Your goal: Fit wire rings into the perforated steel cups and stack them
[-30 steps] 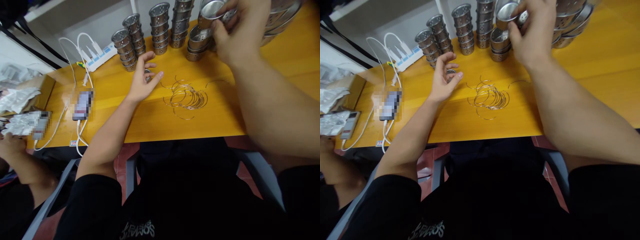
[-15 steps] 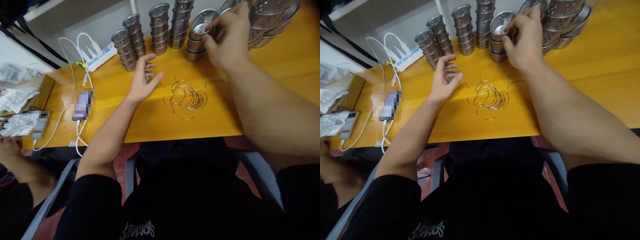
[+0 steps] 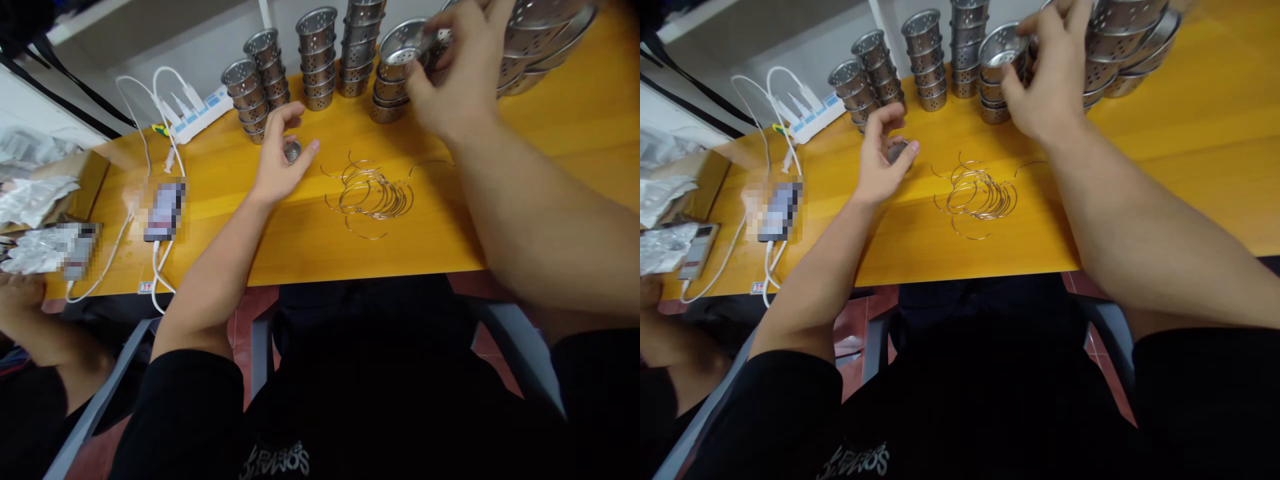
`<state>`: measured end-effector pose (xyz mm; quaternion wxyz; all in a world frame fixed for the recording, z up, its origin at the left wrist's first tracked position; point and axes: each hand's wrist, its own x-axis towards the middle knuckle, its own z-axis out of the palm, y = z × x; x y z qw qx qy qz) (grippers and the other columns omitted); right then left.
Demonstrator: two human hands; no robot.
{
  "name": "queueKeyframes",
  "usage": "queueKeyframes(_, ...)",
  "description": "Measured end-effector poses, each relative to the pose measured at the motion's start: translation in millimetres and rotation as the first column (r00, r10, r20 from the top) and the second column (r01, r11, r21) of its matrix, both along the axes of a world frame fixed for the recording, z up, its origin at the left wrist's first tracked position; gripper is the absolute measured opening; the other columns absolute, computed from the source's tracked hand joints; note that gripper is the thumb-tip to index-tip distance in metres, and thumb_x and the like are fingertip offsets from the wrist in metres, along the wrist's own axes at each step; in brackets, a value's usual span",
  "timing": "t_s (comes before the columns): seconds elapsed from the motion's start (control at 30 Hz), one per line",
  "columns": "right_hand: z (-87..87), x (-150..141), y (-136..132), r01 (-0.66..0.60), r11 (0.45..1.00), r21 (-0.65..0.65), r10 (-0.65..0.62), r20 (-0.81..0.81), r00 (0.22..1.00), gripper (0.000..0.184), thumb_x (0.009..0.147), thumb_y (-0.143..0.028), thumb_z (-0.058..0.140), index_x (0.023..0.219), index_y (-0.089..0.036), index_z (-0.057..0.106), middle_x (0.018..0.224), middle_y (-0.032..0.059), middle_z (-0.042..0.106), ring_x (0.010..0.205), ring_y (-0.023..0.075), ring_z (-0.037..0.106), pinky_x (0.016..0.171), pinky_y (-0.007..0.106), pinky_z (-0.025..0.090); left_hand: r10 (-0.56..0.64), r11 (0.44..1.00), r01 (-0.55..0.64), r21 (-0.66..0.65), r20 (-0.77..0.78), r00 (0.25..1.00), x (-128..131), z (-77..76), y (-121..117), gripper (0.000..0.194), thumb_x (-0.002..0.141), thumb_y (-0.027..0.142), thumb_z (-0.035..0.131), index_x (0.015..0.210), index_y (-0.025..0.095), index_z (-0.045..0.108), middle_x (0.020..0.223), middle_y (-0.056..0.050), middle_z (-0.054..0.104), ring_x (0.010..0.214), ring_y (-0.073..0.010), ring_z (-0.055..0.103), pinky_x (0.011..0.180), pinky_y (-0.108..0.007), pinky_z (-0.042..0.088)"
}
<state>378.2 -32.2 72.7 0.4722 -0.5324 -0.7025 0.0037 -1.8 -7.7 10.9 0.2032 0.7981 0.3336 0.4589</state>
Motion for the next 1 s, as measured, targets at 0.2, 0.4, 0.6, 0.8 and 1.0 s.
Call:
queueKeyframes(0.2,25.0,-5,-28,-0.15,0.985,0.084,0.136,0.148,0.98,0.021,0.127,-0.031,0.072,0.132,-0.039,0.092,0.126,0.0099,0.085,0.135,0.0389,0.084,0.125,0.065,0.069,0.114,0.988,-0.109,0.111,-0.035,0.993,-20,1.2,14,0.068,0.117,0.089,0.077,0.167,0.047,0.06,0.19,-0.01,0.06,0.195,-0.0409,0.035,0.164,-0.076,0.034)
queueKeyframes(0.4,7.5,20,-4,-0.46,0.645,-0.61,0.697,0.223,0.682,0.05,0.098,-0.04,0.12,0.143,-0.035,0.099,0.117,0.0006,0.088,0.085,0.022,0.081,0.086,0.047,0.072,0.147,0.988,-0.147,0.05,-0.003,0.989,-28,-1.4,20,0.064,0.113,0.076,0.09,0.159,0.045,0.06,0.176,-0.01,0.068,0.188,-0.0427,0.042,0.165,-0.078,0.03)
queueKeyframes(0.6,-27.2,34,6,-0.575,0.335,-0.747,0.866,0.002,0.501,0.109,0.077,-0.094,0.123,0.17,-0.046,0.091,0.118,-0.0034,0.084,0.089,0.0203,0.081,0.074,0.033,0.066,0.116,0.993,-0.116,-0.009,-0.027,0.993,-30,-7.9,28,0.067,0.105,0.078,0.088,0.157,0.046,0.061,0.17,-0.012,0.068,0.185,-0.0455,0.044,0.163,-0.079,0.032)
queueKeyframes(0.8,-28.1,7,3,-0.621,0.358,-0.697,0.862,-0.008,0.506,0.096,0.071,-0.072,0.136,0.152,-0.038,0.096,0.101,-0.006,0.081,0.08,0.0205,0.078,0.07,0.034,0.064,0.158,0.986,-0.155,0.067,-0.042,0.987,-37,-25.7,44,0.06,0.106,0.071,0.086,0.157,0.048,0.063,0.171,-0.01,0.069,0.172,-0.0436,0.055,0.156,-0.079,0.04)
queueKeyframes(1.0,-21.3,-7,7,-0.493,0.457,-0.74,0.781,0.068,0.621,0.032,0.104,-0.055,0.123,0.114,-0.033,0.101,0.087,-0.0062,0.079,0.074,0.0171,0.072,0.082,0.039,0.062,0.137,0.989,-0.134,0.061,-0.045,0.99,-43,-45.5,63,0.063,0.109,0.073,0.09,0.157,0.046,0.06,0.176,-0.011,0.062,0.174,-0.0429,0.051,0.156,-0.077,0.038)
